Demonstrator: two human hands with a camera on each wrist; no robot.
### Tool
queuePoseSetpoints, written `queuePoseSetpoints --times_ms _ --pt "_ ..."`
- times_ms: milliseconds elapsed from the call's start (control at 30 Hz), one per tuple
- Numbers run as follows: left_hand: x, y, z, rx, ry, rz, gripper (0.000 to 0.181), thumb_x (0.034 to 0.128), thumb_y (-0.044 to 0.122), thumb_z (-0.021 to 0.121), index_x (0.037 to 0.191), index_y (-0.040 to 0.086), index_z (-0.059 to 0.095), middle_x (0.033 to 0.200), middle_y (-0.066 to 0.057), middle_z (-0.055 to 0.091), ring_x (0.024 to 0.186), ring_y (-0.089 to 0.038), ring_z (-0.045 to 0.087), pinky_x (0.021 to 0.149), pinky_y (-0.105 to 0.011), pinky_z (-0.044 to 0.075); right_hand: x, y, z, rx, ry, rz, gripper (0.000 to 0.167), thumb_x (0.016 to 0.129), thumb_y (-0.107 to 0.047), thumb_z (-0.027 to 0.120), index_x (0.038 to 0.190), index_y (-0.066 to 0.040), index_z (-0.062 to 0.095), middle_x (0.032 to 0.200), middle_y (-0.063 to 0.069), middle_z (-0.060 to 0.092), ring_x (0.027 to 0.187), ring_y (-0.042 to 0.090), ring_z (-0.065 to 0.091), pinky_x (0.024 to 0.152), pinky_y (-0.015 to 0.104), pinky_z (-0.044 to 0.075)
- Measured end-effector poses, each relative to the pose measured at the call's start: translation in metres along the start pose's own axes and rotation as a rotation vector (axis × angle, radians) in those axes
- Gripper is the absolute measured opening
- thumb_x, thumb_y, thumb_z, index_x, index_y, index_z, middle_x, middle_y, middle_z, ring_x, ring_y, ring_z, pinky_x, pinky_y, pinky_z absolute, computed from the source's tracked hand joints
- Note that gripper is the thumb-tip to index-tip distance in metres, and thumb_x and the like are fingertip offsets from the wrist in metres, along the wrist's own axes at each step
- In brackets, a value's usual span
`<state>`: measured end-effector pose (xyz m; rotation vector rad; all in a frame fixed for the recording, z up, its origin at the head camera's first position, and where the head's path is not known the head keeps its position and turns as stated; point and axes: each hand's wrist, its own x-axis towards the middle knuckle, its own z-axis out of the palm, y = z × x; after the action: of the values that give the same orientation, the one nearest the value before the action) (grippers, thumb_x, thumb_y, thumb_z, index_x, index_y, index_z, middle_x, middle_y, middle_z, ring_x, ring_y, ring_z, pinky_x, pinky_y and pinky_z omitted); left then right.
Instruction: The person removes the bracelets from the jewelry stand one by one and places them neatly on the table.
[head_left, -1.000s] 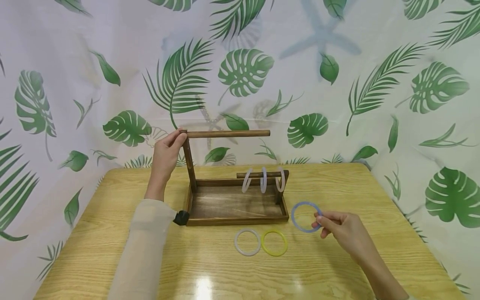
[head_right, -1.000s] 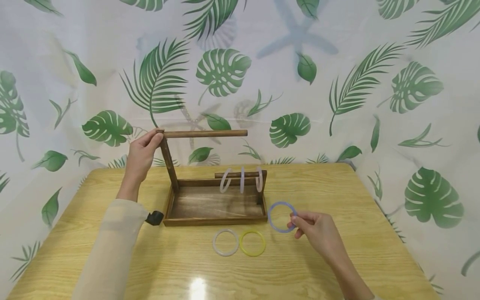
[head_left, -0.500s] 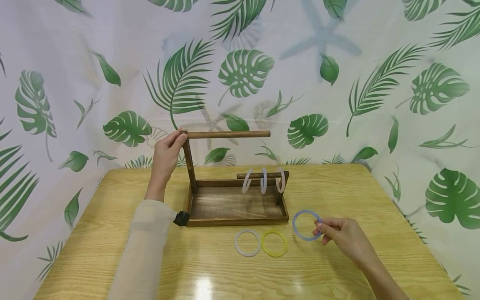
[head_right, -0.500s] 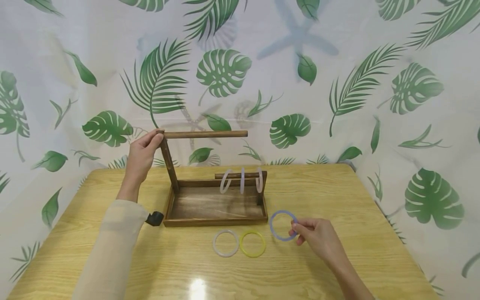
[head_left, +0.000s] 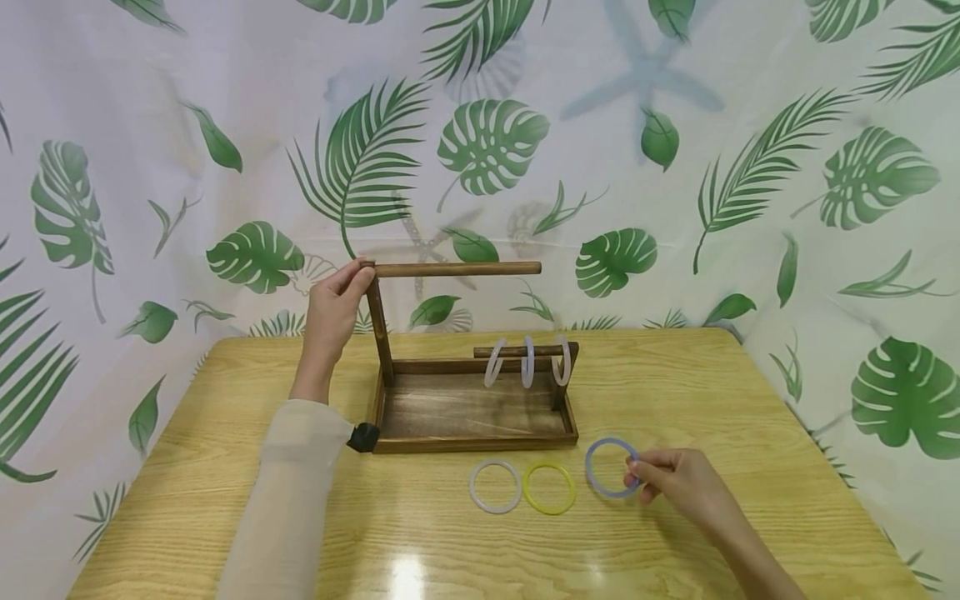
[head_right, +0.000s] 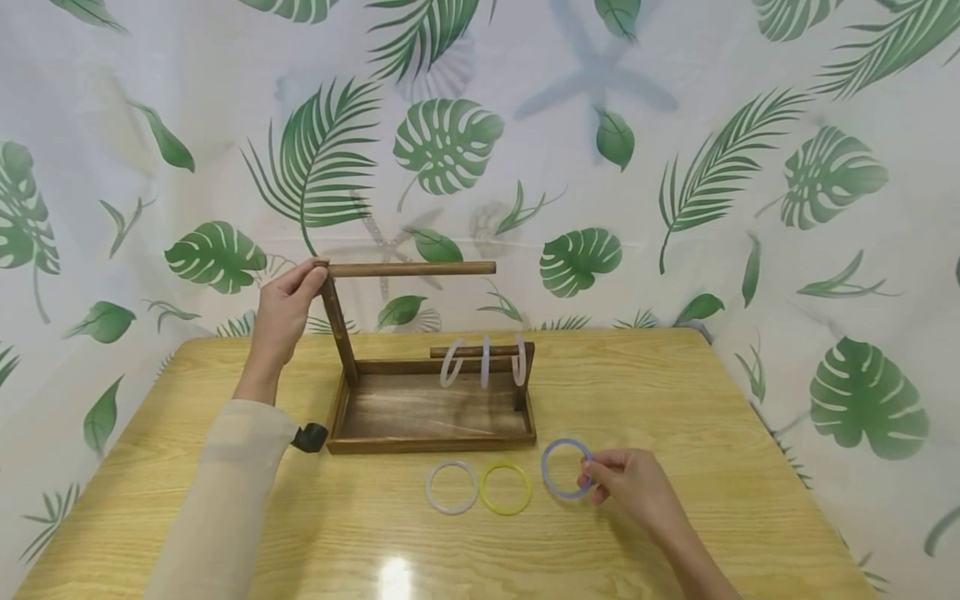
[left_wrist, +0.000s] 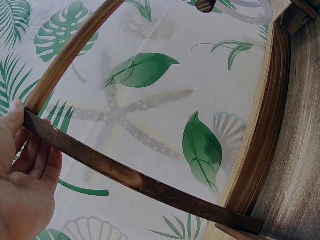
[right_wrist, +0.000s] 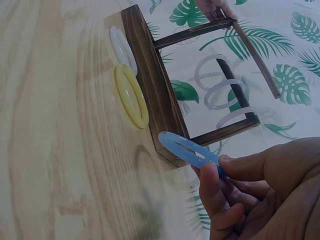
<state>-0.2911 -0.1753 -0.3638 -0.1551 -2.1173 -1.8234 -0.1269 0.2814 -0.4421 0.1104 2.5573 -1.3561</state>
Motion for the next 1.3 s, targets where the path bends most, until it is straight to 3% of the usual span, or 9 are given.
queuePoseSetpoints --times_ms 100,167,400,700,933,1167,1300 --pt "0.0 0.0 0.0 0.006 0.002 -0.002 0.044 0.1047 0.03 0.065 0.14 0.004 0.064 0.143 -0.013 0.061 0.137 -0.024 0.053 0.115 -0.036 0.041 0.0 0.002 0.002 -0.004 -0.009 0.0 0.028 0.105 -0.021 0.063 0.11 0.004 0.076 0.096 0.007 0.076 0.079 0.024 0.068 0.095 0.06 0.042" --pt "0.001 -0.001 0.0 0.003 0.005 0.001 0.044 0.1045 0.03 0.065 0.139 0.004 0.065 0.142 -0.014 0.062 0.136 -0.024 0.055 0.114 -0.036 0.042 0.0 0.003 0.003 -0.008 -0.013 -0.005 0.028 0.105 -0.02 0.063 0.11 0.003 0.076 0.096 0.007 0.076 0.078 0.024 0.068 0.098 0.065 0.04" --pt "0.001 -0.002 0.0 -0.007 0.005 0.009 0.044 0.1044 0.031 0.065 0.138 0.003 0.065 0.141 -0.015 0.062 0.134 -0.025 0.056 0.113 -0.037 0.043 0.0 0.007 0.005 -0.003 -0.024 -0.023 0.027 0.105 -0.019 0.063 0.108 0.005 0.076 0.093 0.006 0.076 0.075 0.024 0.068 0.097 0.063 0.044" --pt "0.002 -0.003 0.0 -0.01 0.002 0.018 0.044 0.1046 0.03 0.065 0.139 0.002 0.065 0.142 -0.015 0.062 0.133 -0.026 0.057 0.113 -0.037 0.044 0.001 0.01 0.009 0.011 -0.029 -0.027 0.026 0.104 -0.016 0.064 0.107 0.007 0.076 0.091 0.007 0.075 0.073 0.023 0.068 0.089 0.046 0.05" --pt "0.001 -0.003 0.0 -0.011 0.0 0.014 0.044 0.1048 0.03 0.065 0.139 0.001 0.065 0.143 -0.015 0.061 0.134 -0.026 0.057 0.113 -0.037 0.044 0.002 0.012 0.01 0.002 -0.039 -0.033 0.025 0.103 -0.017 0.065 0.105 0.005 0.077 0.09 0.007 0.075 0.072 0.023 0.068 0.09 0.047 0.047" --pt "0.0 0.0 0.0 -0.008 -0.001 0.002 0.047 0.1048 0.031 0.064 0.14 0.0 0.063 0.143 -0.014 0.061 0.133 -0.026 0.057 0.113 -0.036 0.044 0.004 0.019 0.012 0.031 -0.067 -0.068 0.026 0.103 -0.014 0.065 0.111 0.009 0.073 0.092 0.009 0.075 0.071 0.025 0.07 0.097 0.059 0.049" --pt "0.0 0.0 0.0 -0.007 -0.001 0.005 0.047 0.1047 0.031 0.065 0.14 0.0 0.063 0.142 -0.015 0.061 0.133 -0.026 0.057 0.113 -0.036 0.044 0.005 0.021 0.013 0.063 -0.064 -0.078 0.033 0.102 -0.012 0.064 0.12 0.015 0.067 0.093 0.011 0.075 0.07 0.027 0.07 0.096 0.051 0.055"
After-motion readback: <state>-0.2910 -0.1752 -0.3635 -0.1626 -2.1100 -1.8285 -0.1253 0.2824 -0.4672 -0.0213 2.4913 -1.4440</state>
